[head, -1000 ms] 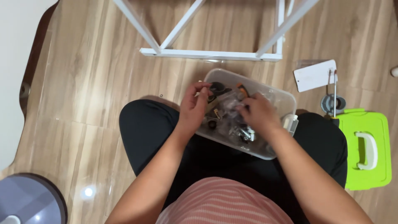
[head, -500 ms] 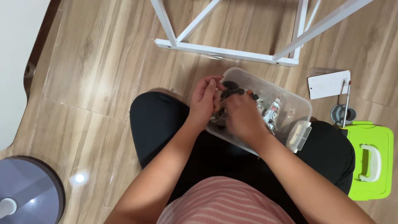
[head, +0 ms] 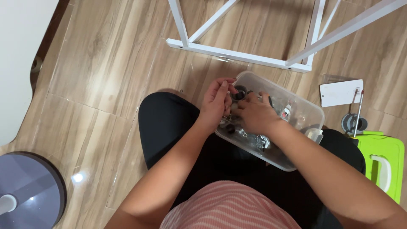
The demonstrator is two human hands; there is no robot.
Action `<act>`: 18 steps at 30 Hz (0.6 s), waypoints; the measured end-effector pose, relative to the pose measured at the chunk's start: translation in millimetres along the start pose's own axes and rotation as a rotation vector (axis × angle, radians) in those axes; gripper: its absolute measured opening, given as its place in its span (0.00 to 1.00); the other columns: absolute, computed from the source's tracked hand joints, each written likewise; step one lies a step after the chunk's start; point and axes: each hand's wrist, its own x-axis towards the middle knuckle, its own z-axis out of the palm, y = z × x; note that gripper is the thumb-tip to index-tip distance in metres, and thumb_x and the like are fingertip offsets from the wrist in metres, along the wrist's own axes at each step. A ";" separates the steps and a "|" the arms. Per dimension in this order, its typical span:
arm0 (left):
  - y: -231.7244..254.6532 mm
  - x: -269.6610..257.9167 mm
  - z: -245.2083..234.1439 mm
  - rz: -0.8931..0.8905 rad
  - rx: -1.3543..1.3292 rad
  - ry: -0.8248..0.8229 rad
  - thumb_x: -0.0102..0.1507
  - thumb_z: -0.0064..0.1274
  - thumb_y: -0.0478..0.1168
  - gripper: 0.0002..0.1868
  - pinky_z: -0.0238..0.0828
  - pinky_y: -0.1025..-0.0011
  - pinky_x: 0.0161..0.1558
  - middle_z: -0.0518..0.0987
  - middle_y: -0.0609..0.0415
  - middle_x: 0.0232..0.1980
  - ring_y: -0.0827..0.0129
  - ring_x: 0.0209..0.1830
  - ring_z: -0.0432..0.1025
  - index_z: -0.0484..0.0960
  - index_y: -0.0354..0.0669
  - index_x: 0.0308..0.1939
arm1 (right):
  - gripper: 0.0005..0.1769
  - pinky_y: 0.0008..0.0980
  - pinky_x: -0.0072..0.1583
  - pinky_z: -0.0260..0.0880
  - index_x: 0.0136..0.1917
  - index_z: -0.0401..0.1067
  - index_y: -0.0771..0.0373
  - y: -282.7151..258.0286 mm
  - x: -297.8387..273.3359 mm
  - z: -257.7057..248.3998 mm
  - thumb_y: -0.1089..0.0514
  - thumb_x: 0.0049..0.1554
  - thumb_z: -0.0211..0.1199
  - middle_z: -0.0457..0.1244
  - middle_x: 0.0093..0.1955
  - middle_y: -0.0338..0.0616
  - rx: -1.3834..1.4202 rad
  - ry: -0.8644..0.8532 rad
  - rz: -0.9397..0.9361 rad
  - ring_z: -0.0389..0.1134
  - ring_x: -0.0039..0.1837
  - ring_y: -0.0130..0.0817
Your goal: Assembling a white metal desk or shelf frame using a screwdriver, hammer, and hardware from a bin.
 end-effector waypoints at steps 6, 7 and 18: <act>-2.4 -0.9 -0.7 -0.014 -0.040 0.003 0.76 0.39 0.44 0.14 0.53 0.81 0.21 0.74 0.58 0.42 0.84 0.23 0.57 0.74 0.41 0.59 | 0.15 0.73 0.71 0.41 0.52 0.80 0.49 -11.6 16.9 51.8 0.44 0.58 0.58 0.61 0.62 0.43 -0.065 0.165 0.088 0.55 0.69 0.47; -2.3 -0.5 -2.0 -0.014 -0.052 0.005 0.76 0.39 0.44 0.14 0.54 0.81 0.22 0.74 0.58 0.42 0.84 0.23 0.58 0.74 0.41 0.59 | 0.13 0.71 0.72 0.44 0.52 0.80 0.51 -11.1 25.8 75.6 0.50 0.57 0.60 0.62 0.62 0.43 -0.163 0.310 0.107 0.57 0.69 0.46; -5.9 0.5 -5.2 -0.022 -0.043 0.017 0.76 0.39 0.44 0.14 0.54 0.80 0.22 0.74 0.57 0.42 0.83 0.23 0.58 0.73 0.41 0.58 | 0.27 0.70 0.68 0.46 0.57 0.76 0.60 -34.2 35.1 90.4 0.41 0.51 0.65 0.59 0.62 0.46 0.064 0.443 0.282 0.55 0.68 0.48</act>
